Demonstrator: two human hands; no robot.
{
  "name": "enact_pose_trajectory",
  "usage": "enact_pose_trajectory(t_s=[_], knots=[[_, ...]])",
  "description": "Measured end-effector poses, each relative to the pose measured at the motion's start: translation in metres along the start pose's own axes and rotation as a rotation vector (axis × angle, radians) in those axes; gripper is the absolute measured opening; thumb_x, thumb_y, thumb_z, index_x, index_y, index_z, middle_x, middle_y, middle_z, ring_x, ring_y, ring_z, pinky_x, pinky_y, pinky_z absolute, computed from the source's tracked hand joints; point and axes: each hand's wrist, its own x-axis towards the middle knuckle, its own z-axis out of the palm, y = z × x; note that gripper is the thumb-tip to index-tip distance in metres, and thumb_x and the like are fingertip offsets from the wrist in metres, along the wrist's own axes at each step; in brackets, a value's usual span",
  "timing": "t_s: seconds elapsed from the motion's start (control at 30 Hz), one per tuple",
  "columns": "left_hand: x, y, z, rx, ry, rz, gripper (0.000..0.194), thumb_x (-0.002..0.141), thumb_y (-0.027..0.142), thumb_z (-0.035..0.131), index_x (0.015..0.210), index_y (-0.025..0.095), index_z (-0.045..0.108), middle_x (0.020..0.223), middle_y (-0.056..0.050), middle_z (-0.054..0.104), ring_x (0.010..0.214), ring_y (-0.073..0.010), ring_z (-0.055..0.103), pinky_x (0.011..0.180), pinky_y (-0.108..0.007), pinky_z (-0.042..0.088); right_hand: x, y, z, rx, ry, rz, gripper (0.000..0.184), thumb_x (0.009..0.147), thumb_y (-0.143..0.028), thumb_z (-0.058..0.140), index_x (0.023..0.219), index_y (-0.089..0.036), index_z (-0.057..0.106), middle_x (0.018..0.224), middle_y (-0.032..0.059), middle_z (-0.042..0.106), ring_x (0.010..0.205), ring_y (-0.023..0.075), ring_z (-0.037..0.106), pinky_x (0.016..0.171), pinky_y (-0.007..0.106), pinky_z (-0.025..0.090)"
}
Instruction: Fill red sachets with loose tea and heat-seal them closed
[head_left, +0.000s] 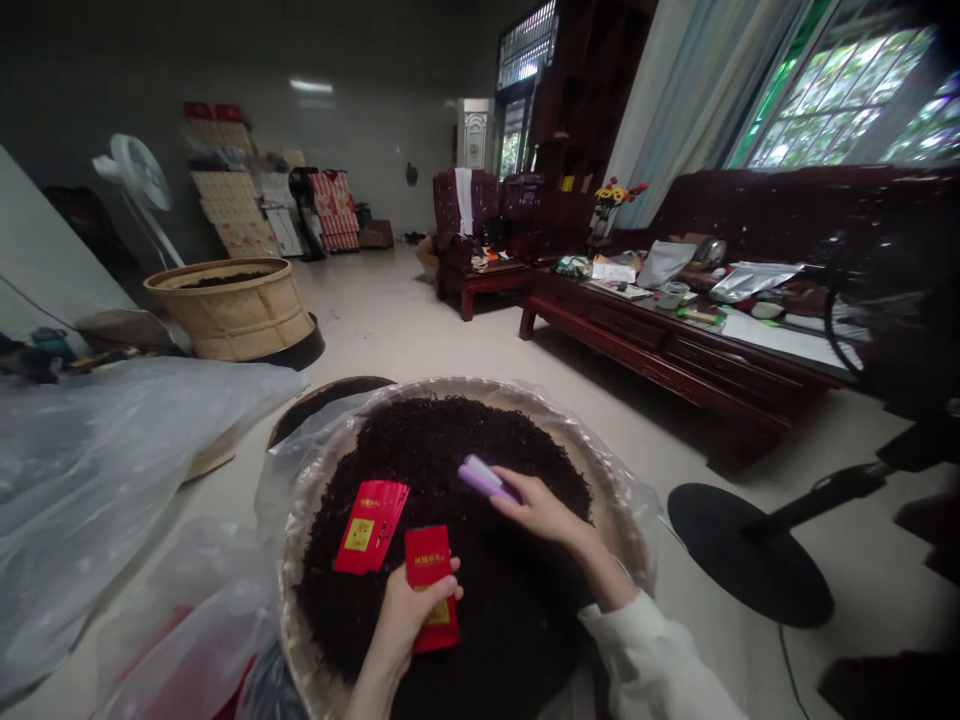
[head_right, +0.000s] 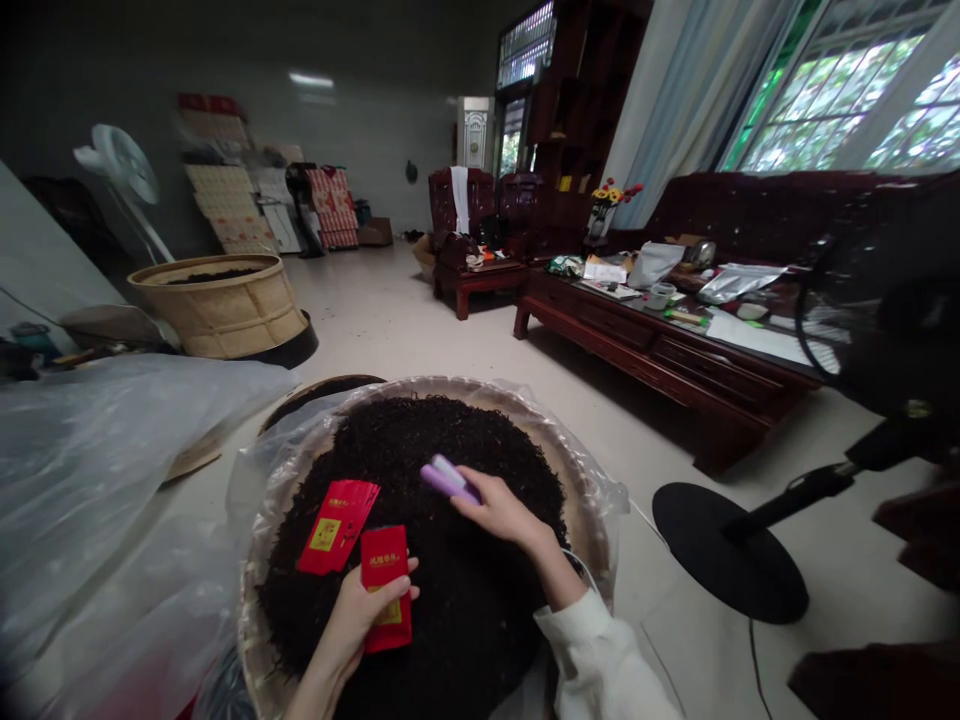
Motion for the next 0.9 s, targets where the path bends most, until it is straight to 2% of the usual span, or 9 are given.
enact_pose_trajectory(t_s=[0.1, 0.2, 0.33, 0.43, 0.53, 0.63, 0.7, 0.9], knots=[[0.002, 0.001, -0.002, 0.078, -0.069, 0.019, 0.062, 0.042, 0.040, 0.089, 0.091, 0.009, 0.066, 0.092, -0.016, 0.073, 0.064, -0.0227, 0.069, 0.065, -0.032, 0.056, -0.008, -0.028, -0.005, 0.090, -0.285, -0.185, 0.049, 0.088, -0.042, 0.053, 0.128, -0.014, 0.055, 0.107, 0.0071, 0.065, 0.087, 0.0181, 0.059, 0.076, 0.025, 0.044], [0.003, 0.001, -0.002, 0.176, -0.126, 0.054, 0.057, 0.046, 0.040, 0.086, 0.089, 0.009, 0.067, 0.081, -0.014, 0.073, 0.064, -0.0216, 0.068, 0.065, -0.030, 0.054, -0.009, -0.050, -0.003, 0.035, -0.410, -0.273, 0.043, 0.090, -0.040, 0.052, 0.123, -0.013, 0.059, 0.100, 0.0070, 0.067, 0.080, 0.0156, 0.059, 0.070, 0.022, 0.042], [0.000, 0.000, -0.002, 0.264, -0.115, 0.079, 0.051, 0.046, 0.039, 0.085, 0.083, 0.008, 0.069, 0.069, -0.011, 0.072, 0.062, -0.0201, 0.066, 0.063, -0.028, 0.052, -0.006, -0.063, 0.005, -0.079, -0.405, -0.250, 0.032, 0.092, -0.036, 0.051, 0.113, -0.016, 0.064, 0.093, 0.0058, 0.069, 0.075, 0.0149, 0.060, 0.066, 0.021, 0.040], [-0.006, 0.001, 0.000, 0.268, -0.105, 0.085, 0.048, 0.049, 0.039, 0.084, 0.083, 0.009, 0.068, 0.065, -0.009, 0.070, 0.061, -0.0198, 0.065, 0.062, -0.028, 0.051, -0.005, -0.065, 0.011, -0.145, -0.373, -0.232, 0.029, 0.093, -0.032, 0.050, 0.115, -0.018, 0.064, 0.101, 0.0058, 0.069, 0.085, 0.0176, 0.062, 0.071, 0.022, 0.040], [-0.012, 0.004, 0.004, 0.168, -0.075, 0.058, 0.054, 0.051, 0.044, 0.083, 0.089, 0.010, 0.066, 0.075, -0.011, 0.072, 0.065, -0.0225, 0.068, 0.065, -0.031, 0.053, -0.007, -0.064, 0.016, -0.194, -0.364, -0.229, 0.028, 0.093, -0.030, 0.050, 0.115, -0.018, 0.063, 0.106, 0.0065, 0.068, 0.093, 0.0198, 0.062, 0.075, 0.023, 0.041], [-0.014, 0.011, 0.007, -0.007, -0.051, 0.082, 0.067, 0.053, 0.055, 0.080, 0.103, 0.013, 0.062, 0.098, -0.014, 0.071, 0.085, -0.0259, 0.069, 0.077, -0.034, 0.054, -0.008, -0.063, 0.018, -0.228, -0.365, -0.229, 0.027, 0.093, -0.030, 0.049, 0.114, -0.018, 0.063, 0.105, 0.0066, 0.068, 0.092, 0.0201, 0.062, 0.076, 0.024, 0.041], [-0.013, 0.015, 0.008, -0.062, -0.021, 0.119, 0.070, 0.057, 0.061, 0.075, 0.107, 0.015, 0.061, 0.107, -0.013, 0.069, 0.096, -0.0255, 0.066, 0.082, -0.032, 0.053, -0.008, -0.063, 0.018, -0.239, -0.368, -0.225, 0.027, 0.093, -0.030, 0.049, 0.112, -0.017, 0.063, 0.105, 0.0069, 0.068, 0.092, 0.0204, 0.062, 0.075, 0.024, 0.041], [-0.005, 0.015, 0.007, -0.026, 0.037, 0.160, 0.066, 0.058, 0.066, 0.070, 0.098, 0.014, 0.063, 0.097, -0.011, 0.070, 0.089, -0.0237, 0.065, 0.077, -0.030, 0.051, -0.009, -0.066, 0.023, -0.199, -0.358, -0.169, 0.029, 0.089, -0.027, 0.055, 0.115, -0.018, 0.063, 0.105, 0.0062, 0.068, 0.091, 0.0203, 0.063, 0.074, 0.024, 0.042]])
